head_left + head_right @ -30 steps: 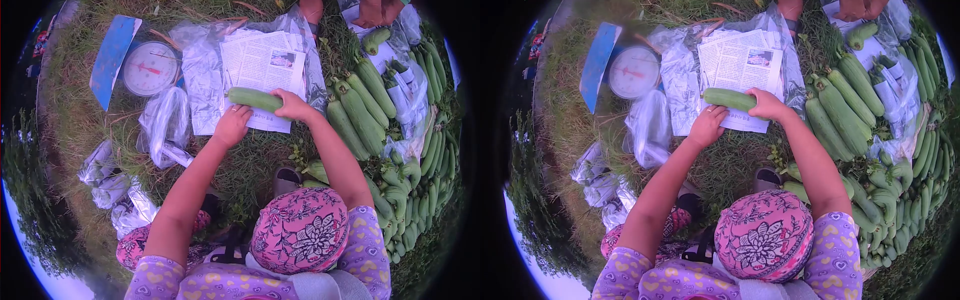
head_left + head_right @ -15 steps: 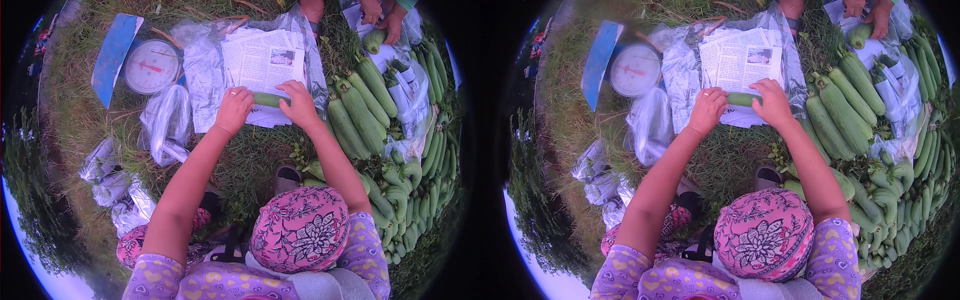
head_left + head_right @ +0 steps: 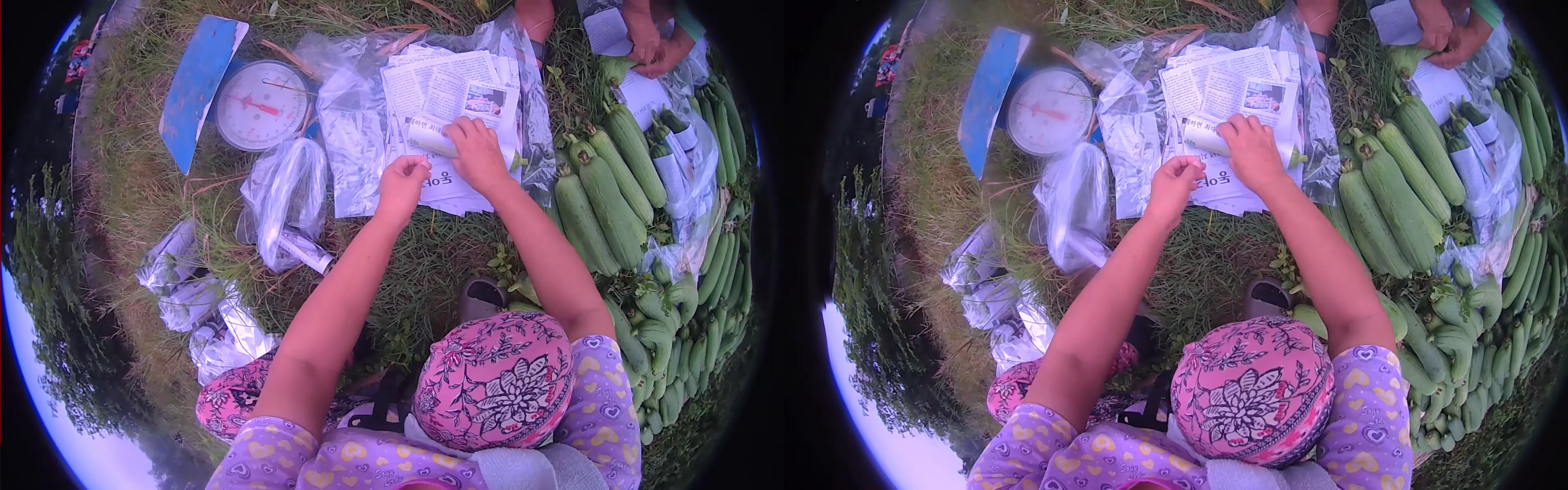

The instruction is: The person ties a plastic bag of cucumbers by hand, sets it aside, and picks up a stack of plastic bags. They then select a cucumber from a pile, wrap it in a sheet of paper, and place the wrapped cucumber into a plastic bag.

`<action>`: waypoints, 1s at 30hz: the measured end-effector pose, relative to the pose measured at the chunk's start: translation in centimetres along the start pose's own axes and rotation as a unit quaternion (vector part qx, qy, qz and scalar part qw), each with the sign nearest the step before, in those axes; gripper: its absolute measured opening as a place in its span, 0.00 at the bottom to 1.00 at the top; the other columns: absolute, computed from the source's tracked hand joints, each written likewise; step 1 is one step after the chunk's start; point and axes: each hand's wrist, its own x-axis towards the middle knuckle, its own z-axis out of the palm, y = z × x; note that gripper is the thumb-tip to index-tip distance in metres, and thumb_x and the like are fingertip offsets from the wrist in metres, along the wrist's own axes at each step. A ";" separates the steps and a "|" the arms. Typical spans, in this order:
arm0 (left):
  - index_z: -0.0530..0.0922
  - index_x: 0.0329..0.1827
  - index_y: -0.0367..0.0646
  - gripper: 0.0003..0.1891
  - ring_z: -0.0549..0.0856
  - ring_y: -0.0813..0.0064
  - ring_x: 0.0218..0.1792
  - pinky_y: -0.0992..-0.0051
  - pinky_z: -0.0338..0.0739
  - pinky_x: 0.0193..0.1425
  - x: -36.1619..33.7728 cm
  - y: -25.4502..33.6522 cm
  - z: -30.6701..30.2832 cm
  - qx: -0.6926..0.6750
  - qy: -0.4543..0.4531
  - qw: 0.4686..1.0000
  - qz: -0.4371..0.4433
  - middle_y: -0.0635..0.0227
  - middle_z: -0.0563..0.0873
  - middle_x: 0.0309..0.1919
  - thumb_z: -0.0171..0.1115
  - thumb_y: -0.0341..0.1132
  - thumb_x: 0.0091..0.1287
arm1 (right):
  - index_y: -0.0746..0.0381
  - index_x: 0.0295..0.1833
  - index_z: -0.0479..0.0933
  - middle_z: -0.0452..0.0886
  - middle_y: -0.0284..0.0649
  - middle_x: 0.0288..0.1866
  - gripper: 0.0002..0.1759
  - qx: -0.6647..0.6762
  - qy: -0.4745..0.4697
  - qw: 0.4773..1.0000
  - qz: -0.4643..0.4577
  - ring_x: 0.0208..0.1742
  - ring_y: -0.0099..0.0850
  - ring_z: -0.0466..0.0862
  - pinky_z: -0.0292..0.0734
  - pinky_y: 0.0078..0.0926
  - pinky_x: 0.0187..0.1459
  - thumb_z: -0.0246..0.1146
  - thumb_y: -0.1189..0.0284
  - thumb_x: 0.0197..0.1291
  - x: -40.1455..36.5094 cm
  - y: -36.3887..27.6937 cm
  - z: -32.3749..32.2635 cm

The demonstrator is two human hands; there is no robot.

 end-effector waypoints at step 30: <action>0.65 0.60 0.41 0.20 0.80 0.75 0.43 0.71 0.75 0.48 -8.9 2.1 -7.2 -0.409 0.192 0.892 0.035 0.67 0.79 0.44 0.60 0.36 0.69 | 0.66 0.54 0.76 0.83 0.52 0.41 0.23 0.177 -0.090 0.977 -0.084 0.41 0.48 0.83 0.77 0.38 0.45 0.67 0.68 0.54 -1.5 -17.1 -2.5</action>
